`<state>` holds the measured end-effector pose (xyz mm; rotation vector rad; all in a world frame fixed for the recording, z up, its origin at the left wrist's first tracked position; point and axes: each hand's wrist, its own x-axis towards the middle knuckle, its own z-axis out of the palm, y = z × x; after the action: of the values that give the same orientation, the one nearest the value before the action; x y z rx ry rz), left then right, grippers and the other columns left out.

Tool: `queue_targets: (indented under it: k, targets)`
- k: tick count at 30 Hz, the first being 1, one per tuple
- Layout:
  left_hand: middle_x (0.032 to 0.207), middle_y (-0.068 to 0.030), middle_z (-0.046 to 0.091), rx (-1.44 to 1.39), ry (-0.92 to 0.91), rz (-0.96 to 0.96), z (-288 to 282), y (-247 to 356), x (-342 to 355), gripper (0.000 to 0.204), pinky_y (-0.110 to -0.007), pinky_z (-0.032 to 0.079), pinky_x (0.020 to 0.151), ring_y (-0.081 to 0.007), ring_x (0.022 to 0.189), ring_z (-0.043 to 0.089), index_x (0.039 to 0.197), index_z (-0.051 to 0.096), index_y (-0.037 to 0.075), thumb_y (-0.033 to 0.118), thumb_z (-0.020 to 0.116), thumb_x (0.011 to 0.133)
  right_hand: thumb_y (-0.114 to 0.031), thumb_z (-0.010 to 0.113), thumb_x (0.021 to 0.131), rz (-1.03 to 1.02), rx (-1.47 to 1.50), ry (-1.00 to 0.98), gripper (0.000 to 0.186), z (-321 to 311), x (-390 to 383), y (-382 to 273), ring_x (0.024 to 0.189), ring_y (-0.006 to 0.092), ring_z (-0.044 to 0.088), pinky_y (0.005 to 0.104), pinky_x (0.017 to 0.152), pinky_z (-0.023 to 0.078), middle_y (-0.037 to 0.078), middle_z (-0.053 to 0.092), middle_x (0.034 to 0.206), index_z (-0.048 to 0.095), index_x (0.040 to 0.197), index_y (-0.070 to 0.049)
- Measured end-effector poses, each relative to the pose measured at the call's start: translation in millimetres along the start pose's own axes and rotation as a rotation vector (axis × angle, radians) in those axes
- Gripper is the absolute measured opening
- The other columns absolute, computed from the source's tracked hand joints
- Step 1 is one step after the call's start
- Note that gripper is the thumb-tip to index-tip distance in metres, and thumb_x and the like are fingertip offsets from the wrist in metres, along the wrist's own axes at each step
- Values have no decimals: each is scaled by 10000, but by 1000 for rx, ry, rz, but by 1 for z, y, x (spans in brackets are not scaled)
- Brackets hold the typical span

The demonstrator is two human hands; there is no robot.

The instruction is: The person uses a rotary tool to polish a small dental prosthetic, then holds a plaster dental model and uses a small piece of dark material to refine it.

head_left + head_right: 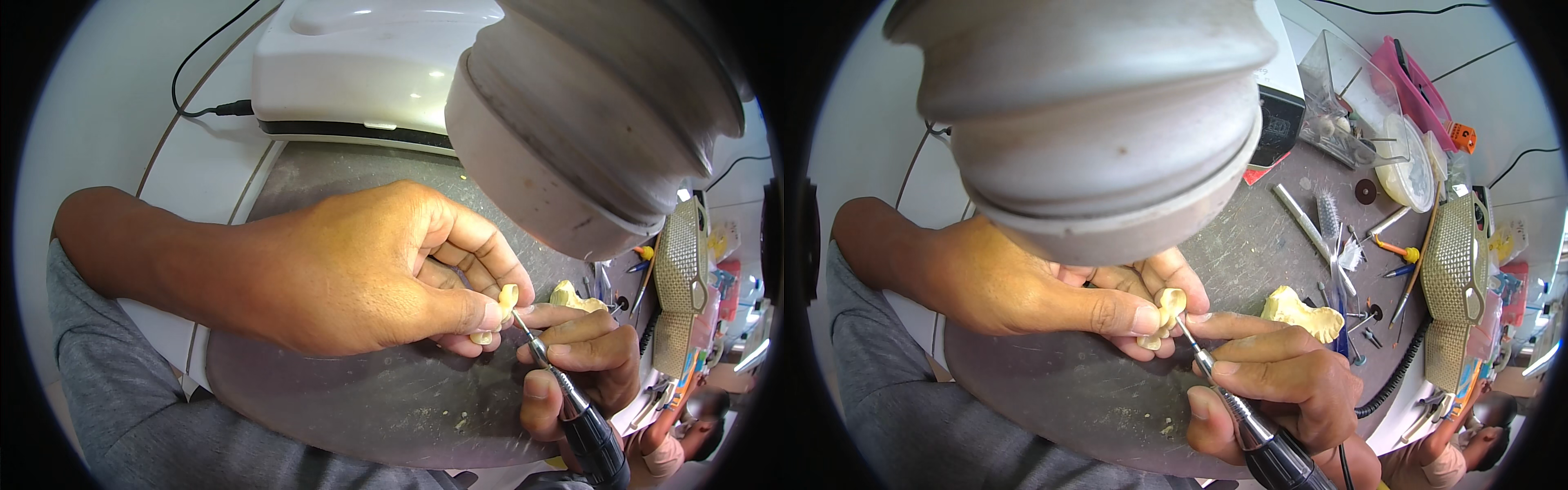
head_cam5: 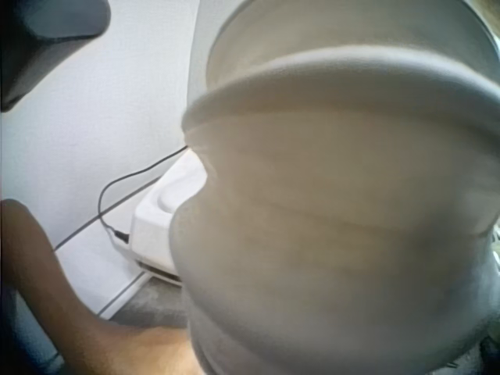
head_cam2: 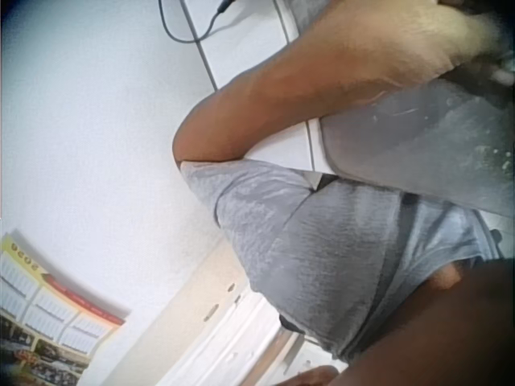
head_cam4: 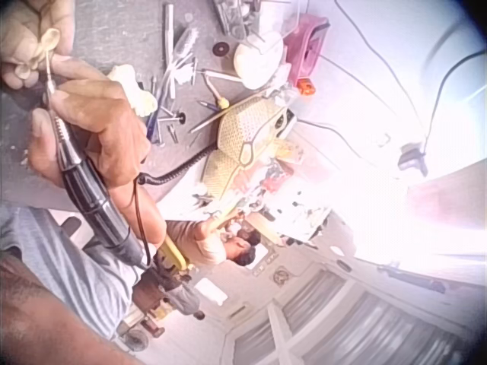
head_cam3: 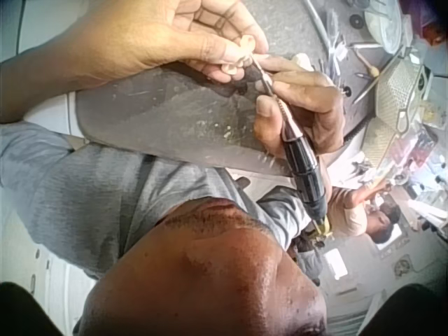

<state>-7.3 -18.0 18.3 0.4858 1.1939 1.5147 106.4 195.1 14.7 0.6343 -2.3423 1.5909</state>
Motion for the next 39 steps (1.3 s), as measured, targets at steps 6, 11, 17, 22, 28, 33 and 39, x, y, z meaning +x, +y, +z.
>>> queue_targets:
  k: [6, 11, 17, 22, 28, 33, 39]
  targets:
    - [965, -32, 655, 17, -6, 4, -1, -2, 0, 229, -214, 540, 819, -91, 879, 670, 1121, 617, -26, 131, 623, 955, -19, 796, 747, -2, 6, -5, 301, 0, 0, 1, 853, 393, 717, 406, 709, 607, 158, 659, 794, 586, 959, 21]
    - [962, -32, 655, 12, -13, 14, -1, -2, 1, 230, -215, 540, 822, -93, 882, 669, 1123, 615, -29, 128, 621, 955, -21, 797, 748, -3, 17, 19, 300, 1, -1, 1, 851, 396, 716, 407, 707, 606, 158, 658, 793, 584, 956, 21]
    - [964, -33, 655, -9, -12, 26, -1, -4, 1, 227, -214, 538, 821, -91, 882, 667, 1119, 616, -31, 125, 619, 955, -25, 796, 756, -5, 7, 9, 299, 1, -1, 1, 857, 390, 716, 401, 712, 604, 155, 656, 792, 583, 960, 18]
    - [958, -32, 656, 9, -20, 28, -1, -3, 1, 226, -212, 537, 816, -86, 872, 664, 1113, 621, -28, 134, 622, 955, -26, 799, 754, 4, -12, -4, 302, 0, -1, -2, 861, 382, 718, 397, 715, 604, 154, 658, 795, 585, 964, 14]
    - [950, -33, 657, 6, -6, 14, -1, -2, 0, 227, -212, 537, 818, -86, 870, 664, 1111, 623, -22, 145, 624, 957, -32, 807, 745, 13, -7, -11, 306, -1, 0, 0, 866, 383, 717, 401, 717, 604, 159, 663, 803, 589, 955, 12]
    - [947, -32, 658, 11, -25, 12, -1, -2, 2, 227, -212, 537, 819, -84, 863, 663, 1112, 622, -22, 144, 621, 958, -36, 807, 742, 23, -9, 22, 299, 0, -2, -5, 854, 394, 717, 406, 713, 607, 161, 663, 794, 590, 941, 16]
    - [962, -39, 660, 23, -4, 16, -1, -3, 0, 232, -215, 539, 824, -88, 863, 663, 1119, 619, -26, 142, 612, 960, -35, 802, 733, -8, 24, 38, 283, 3, -2, 2, 821, 403, 717, 405, 687, 609, 158, 663, 780, 596, 918, 21]
